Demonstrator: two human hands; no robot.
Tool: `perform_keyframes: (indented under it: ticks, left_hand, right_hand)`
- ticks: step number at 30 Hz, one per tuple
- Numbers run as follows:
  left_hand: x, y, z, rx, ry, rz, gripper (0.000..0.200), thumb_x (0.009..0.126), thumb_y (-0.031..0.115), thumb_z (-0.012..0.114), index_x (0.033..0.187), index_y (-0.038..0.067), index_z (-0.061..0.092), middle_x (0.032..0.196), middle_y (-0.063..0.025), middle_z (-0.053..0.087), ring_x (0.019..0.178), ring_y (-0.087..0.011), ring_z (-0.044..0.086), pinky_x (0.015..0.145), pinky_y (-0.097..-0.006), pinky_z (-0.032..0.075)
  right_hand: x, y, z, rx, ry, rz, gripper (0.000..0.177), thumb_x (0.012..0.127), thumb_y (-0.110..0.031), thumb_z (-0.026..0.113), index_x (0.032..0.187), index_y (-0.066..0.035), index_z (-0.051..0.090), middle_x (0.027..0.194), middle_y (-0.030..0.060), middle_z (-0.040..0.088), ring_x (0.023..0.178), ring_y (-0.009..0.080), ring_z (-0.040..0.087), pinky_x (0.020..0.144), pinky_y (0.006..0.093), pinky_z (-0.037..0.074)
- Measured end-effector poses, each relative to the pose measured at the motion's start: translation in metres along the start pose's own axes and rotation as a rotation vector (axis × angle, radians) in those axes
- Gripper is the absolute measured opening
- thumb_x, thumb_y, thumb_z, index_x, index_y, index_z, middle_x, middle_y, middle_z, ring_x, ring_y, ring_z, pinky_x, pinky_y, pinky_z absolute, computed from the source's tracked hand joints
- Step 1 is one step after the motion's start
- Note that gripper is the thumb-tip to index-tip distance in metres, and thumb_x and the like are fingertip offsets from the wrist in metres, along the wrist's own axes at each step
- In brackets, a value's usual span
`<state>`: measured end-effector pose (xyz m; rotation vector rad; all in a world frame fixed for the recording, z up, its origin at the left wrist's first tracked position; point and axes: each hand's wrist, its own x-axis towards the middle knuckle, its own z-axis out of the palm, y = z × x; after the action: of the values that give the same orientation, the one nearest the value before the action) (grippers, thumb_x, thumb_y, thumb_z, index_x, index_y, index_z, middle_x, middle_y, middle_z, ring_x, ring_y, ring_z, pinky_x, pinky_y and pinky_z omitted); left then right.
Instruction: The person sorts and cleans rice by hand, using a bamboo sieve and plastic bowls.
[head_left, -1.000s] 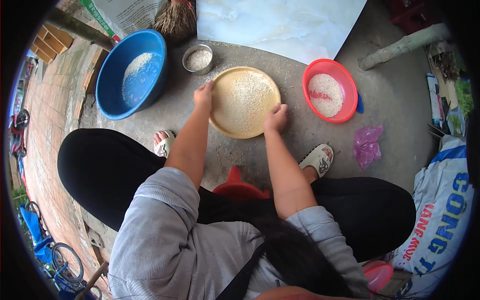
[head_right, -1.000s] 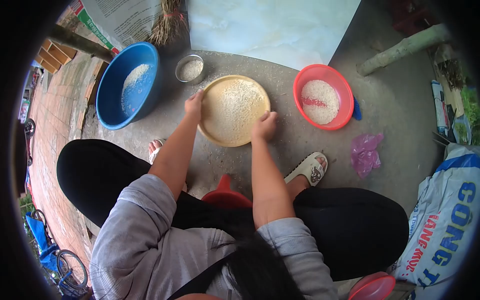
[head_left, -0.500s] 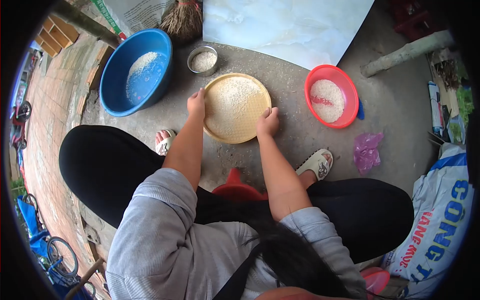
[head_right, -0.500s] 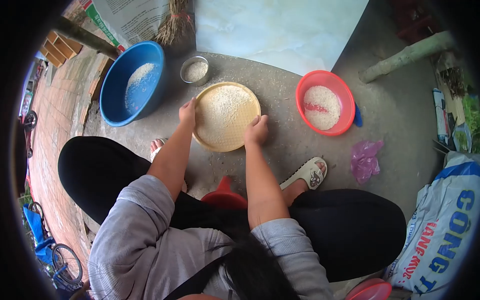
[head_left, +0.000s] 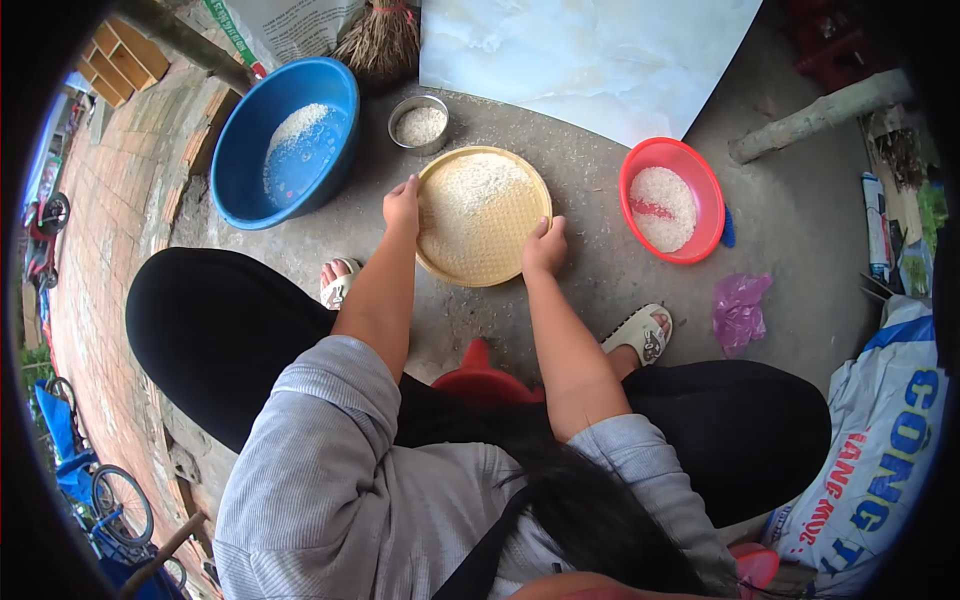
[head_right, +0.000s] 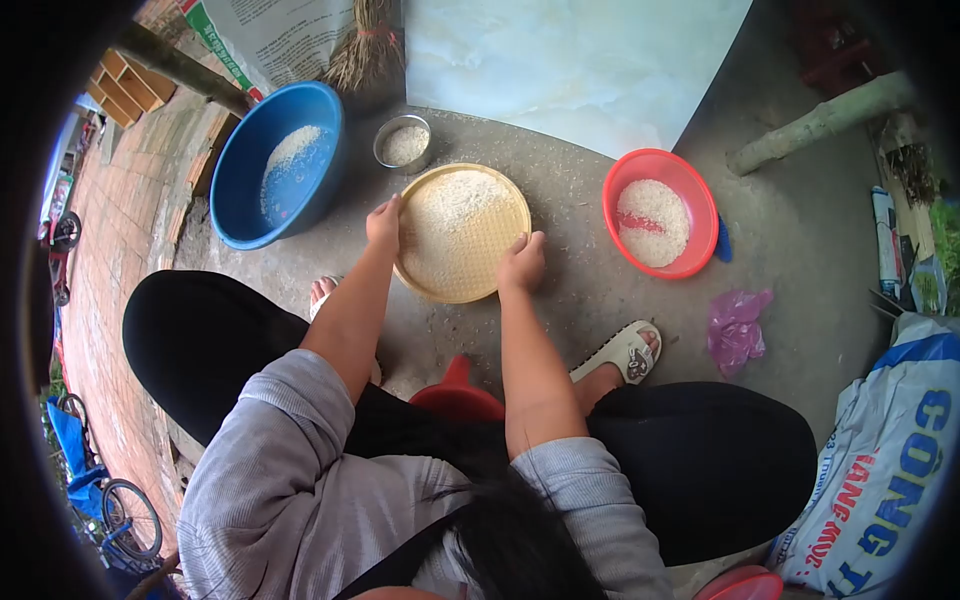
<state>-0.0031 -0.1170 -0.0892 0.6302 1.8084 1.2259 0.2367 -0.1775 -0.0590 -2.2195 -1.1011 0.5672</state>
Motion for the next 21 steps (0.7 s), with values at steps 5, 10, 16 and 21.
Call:
perform_keyframes:
  ticks: [5,10,16,21]
  left_hand:
    - [-0.035,-0.001,0.044,0.014,0.083,-0.079,0.041,0.078,0.034,0.066,0.100,-0.001,0.064,0.091,-0.0104,0.064,0.084,-0.0175,0.057,0.077,-0.0311,0.044]
    - [-0.049,0.000,0.087,0.029,-0.038,0.031,0.042,0.079,0.038,0.062,0.097,0.000,0.065,0.087,-0.0127,0.066,0.082,-0.0181,0.061,0.077,-0.0307,0.045]
    - [-0.014,-0.005,0.008,0.003,0.018,-0.033,0.037,0.082,0.033,0.061,0.095,-0.002,0.064,0.082,-0.0072,0.064,0.072,-0.0142,0.057,0.068,-0.0289,0.045]
    - [-0.018,-0.025,0.052,0.025,0.054,-0.005,0.041,0.082,0.037,0.059,0.098,-0.001,0.064,0.086,-0.0126,0.066,0.080,-0.0192,0.060,0.077,-0.0320,0.045]
  right_hand:
    - [0.026,0.024,-0.018,0.119,0.083,0.116,0.018,0.089,-0.021,0.045,0.091,-0.003,0.048,0.085,0.0200,0.061,0.081,0.0374,0.060,0.068,0.0462,0.046]
    - [0.031,0.038,-0.044,0.030,0.207,0.222,0.020,0.089,-0.021,0.042,0.090,-0.002,0.047,0.085,0.0209,0.060,0.080,0.0388,0.058,0.067,0.0484,0.045]
    - [0.006,0.003,0.001,0.063,0.011,-0.011,0.020,0.088,-0.023,0.045,0.092,-0.004,0.045,0.089,0.0216,0.058,0.085,0.0395,0.057,0.070,0.0471,0.044]
    - [0.034,0.030,-0.012,0.129,0.137,0.090,0.019,0.088,-0.023,0.047,0.090,-0.004,0.049,0.084,0.0203,0.061,0.080,0.0391,0.059,0.067,0.0462,0.045]
